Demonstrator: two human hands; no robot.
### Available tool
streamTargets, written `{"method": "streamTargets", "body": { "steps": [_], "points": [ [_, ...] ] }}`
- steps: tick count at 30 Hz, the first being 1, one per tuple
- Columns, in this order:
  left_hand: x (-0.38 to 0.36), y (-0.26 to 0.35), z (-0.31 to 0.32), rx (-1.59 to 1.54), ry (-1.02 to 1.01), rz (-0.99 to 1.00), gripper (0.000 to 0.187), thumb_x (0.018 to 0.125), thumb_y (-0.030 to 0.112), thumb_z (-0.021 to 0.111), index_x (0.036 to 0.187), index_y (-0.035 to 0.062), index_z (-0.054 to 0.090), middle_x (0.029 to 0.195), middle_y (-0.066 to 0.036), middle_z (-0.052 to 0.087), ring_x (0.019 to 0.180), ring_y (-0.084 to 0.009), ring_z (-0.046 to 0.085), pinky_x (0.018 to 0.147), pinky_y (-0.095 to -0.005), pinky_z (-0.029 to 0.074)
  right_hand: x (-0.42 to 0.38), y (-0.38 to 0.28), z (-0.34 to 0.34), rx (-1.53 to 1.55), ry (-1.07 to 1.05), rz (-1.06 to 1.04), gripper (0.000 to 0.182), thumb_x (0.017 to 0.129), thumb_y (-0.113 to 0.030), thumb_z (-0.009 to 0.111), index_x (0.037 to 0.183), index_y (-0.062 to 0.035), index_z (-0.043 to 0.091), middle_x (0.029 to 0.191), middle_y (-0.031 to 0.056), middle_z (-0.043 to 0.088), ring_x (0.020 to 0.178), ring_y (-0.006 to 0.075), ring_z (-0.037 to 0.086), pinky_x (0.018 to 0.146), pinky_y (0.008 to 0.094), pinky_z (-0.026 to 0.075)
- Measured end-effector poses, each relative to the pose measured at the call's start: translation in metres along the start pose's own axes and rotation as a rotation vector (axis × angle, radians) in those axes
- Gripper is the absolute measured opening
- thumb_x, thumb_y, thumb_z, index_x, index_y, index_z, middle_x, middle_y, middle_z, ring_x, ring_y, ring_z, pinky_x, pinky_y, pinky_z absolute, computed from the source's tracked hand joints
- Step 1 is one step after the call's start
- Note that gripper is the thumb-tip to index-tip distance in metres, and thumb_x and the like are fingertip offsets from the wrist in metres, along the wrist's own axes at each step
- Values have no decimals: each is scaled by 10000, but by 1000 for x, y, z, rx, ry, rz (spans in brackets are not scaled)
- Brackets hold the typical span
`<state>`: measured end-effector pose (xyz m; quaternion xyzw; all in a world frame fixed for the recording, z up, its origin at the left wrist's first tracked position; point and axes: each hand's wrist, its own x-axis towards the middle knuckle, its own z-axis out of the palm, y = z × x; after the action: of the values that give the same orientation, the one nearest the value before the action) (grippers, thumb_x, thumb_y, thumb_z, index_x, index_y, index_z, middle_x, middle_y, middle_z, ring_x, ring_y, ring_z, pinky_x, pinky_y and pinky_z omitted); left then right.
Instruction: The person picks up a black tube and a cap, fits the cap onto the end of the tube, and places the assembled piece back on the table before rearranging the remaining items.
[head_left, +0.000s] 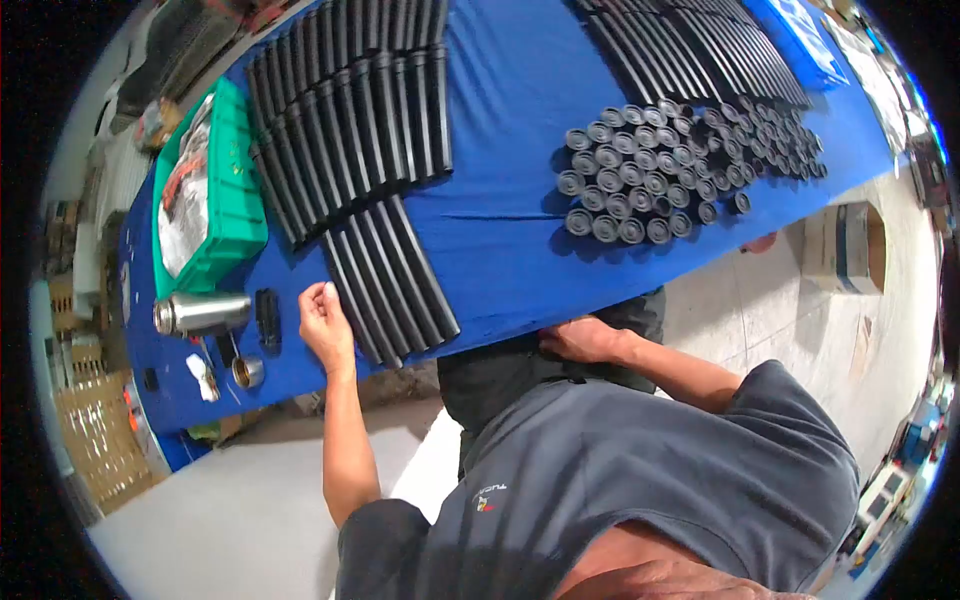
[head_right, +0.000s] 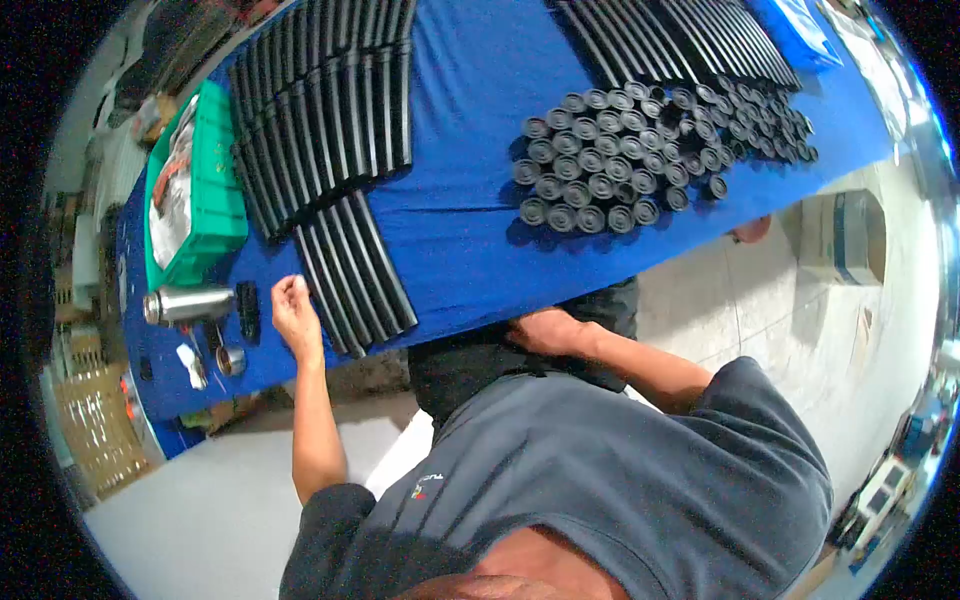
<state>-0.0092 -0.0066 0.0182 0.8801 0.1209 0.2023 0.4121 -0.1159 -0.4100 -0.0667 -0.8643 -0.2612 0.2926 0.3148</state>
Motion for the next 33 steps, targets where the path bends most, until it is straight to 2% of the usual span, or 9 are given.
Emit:
{"method": "streamTargets", "body": {
  "steps": [5,9,17,19,22,25,29,30,33],
  "points": [
    [1,-4,2,47,4,31,262,993,255,679,1052,0,657,840,-24,653,756,-88,582,711,-257,496,-23,-2,-2,140,102,-110,418,944,-270,637,1261,-2,589,1120,285,649,1039,473,625,929,514,507],
    [4,-8,5,44,-7,35,275,991,271,681,1056,4,660,836,-23,652,738,-94,571,693,-268,492,-44,-10,-27,200,225,-283,402,975,-232,612,1273,37,593,1187,253,653,1106,423,619,960,486,502],
    [3,-13,4,28,29,107,259,987,260,687,1043,9,663,833,-35,663,752,-101,592,705,-279,506,-44,-15,-34,292,161,-198,329,970,-194,610,1208,33,636,1132,238,670,1090,418,626,963,485,499],
    [4,-16,6,19,31,81,252,980,255,697,1044,14,667,811,-38,668,728,-97,602,687,-274,511,-48,-29,-44,203,160,-203,317,958,-186,618,1195,24,643,1084,229,671,1048,412,639,926,487,513],
    [1,3,7,95,42,91,241,979,242,690,1034,9,671,856,-91,720,771,-145,665,719,-309,535,-48,-63,-76,115,-6,-218,278,950,-179,625,1158,1,655,981,203,665,915,406,663,804,489,540],
    [2,-5,5,84,37,90,210,985,215,664,1018,8,671,814,-96,711,731,-152,664,691,-322,536,-39,-104,-116,178,-9,-358,263,945,-176,638,1140,1,655,952,202,660,881,403,660,777,486,539],
    [3,-8,5,64,32,38,201,975,213,664,977,11,673,781,-65,685,679,-129,626,648,-316,516,9,-113,-143,315,232,-365,306,908,-91,662,1195,6,619,929,204,653,878,387,667,770,466,544],
    [4,-6,3,64,24,-1,207,971,219,670,972,12,673,777,-53,680,674,-114,611,645,-307,512,27,-111,-145,303,253,-336,415,885,-67,677,1269,32,558,930,219,650,892,396,666,775,466,544],
    [1,-5,6,-49,52,13,203,964,196,686,1030,4,672,807,-46,684,694,-93,595,660,-284,517,81,-98,-142,258,334,-327,501,874,-80,689,1314,66,497,945,236,649,899,410,664,779,469,543]
  ]
}}
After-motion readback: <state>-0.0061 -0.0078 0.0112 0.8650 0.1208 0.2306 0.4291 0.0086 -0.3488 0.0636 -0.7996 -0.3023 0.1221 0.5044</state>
